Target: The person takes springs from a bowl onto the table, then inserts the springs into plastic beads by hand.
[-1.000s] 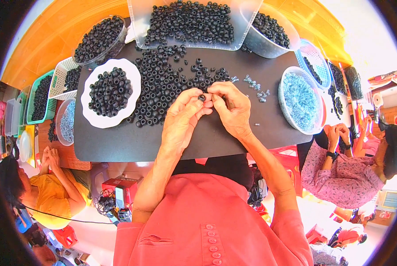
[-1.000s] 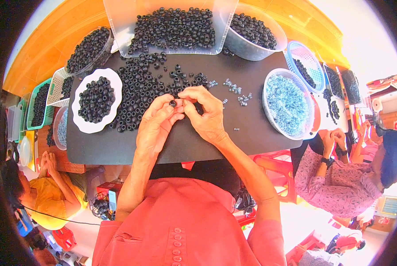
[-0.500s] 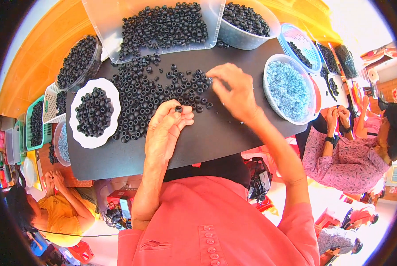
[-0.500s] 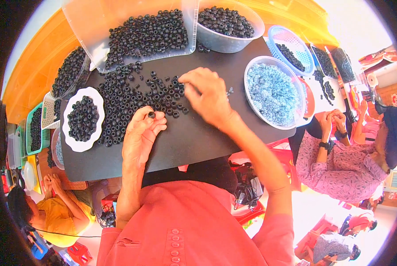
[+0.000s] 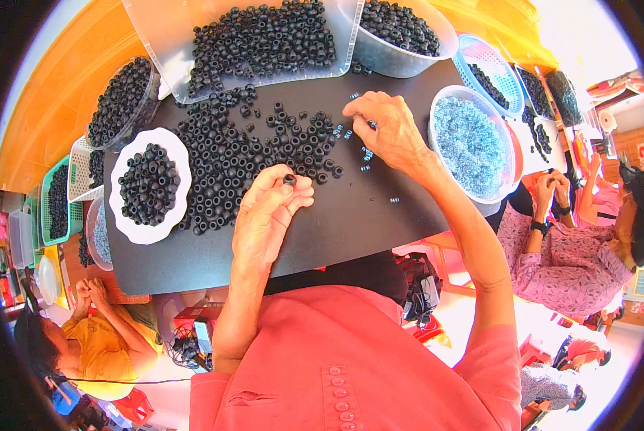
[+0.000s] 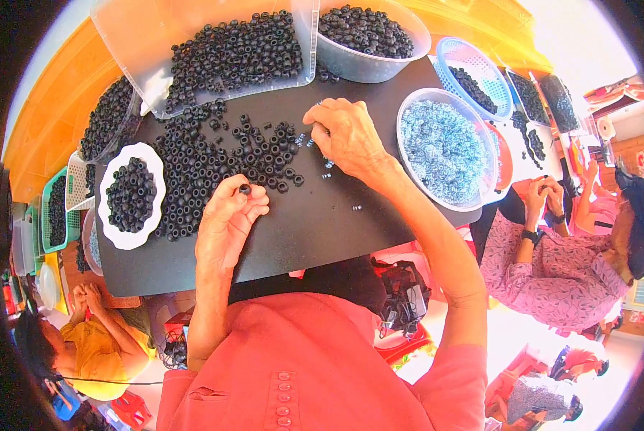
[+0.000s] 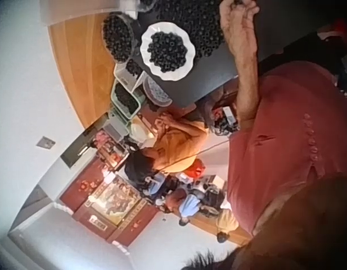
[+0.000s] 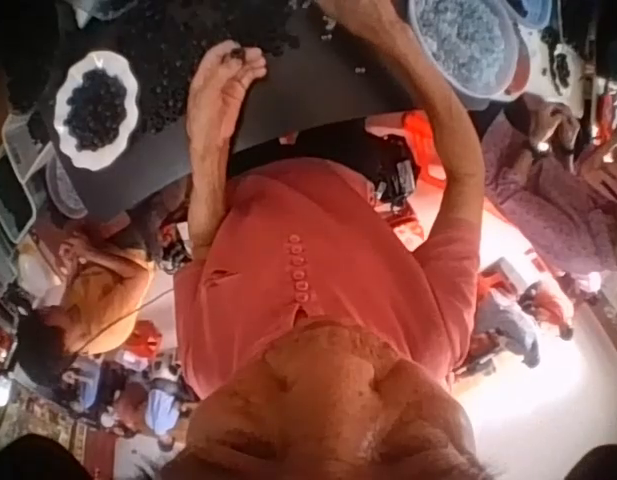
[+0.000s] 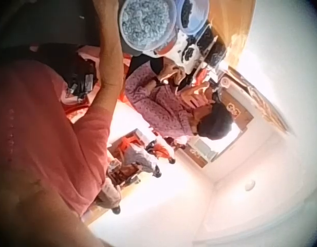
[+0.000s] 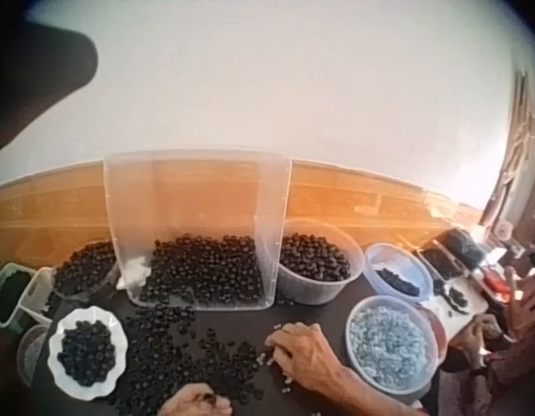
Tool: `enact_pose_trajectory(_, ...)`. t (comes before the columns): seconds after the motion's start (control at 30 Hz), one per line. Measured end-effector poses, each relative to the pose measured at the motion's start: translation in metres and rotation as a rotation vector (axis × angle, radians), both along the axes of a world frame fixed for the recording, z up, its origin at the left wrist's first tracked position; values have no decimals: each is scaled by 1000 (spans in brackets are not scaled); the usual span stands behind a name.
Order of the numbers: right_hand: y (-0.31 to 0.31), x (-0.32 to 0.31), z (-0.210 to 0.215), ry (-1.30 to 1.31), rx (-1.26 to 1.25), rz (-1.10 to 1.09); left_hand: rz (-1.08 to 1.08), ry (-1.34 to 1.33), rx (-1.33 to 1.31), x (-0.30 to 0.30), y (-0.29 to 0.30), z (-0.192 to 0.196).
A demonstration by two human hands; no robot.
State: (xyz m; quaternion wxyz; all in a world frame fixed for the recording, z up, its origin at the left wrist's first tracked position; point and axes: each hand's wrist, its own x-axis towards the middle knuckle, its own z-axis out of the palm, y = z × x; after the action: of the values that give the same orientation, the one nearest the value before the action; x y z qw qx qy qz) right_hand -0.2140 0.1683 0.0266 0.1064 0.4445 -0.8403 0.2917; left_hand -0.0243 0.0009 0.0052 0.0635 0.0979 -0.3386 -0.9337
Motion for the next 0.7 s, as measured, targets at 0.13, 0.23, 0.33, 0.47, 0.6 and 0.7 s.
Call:
enact_pose_trajectory(0.13, -6, 8, 3, 66, 43, 96, -1, -23, 6, 0, 0, 1)
enact_pose_trajectory(0.23, -8, 6, 1, 94, 74, 106, 6, -14, -14, -1, 0, 0)
enact_pose_trajectory(0.33, -2, -1, 5, 73, 202, 50, -6, -8, -8, -2, -1, -1)
enact_pose_trajectory(0.47, 6, -2, 12, -109, -72, -9, -18, -12, -14, -2, -2, -1)
enact_pose_trajectory(0.6, 12, -4, 13, -136, -121, -90, -17, 3, -16, -3, -2, -2)
enact_pose_trajectory(0.7, 13, -9, 7, -127, -167, -100, -4, 4, -19, -2, -3, -5)
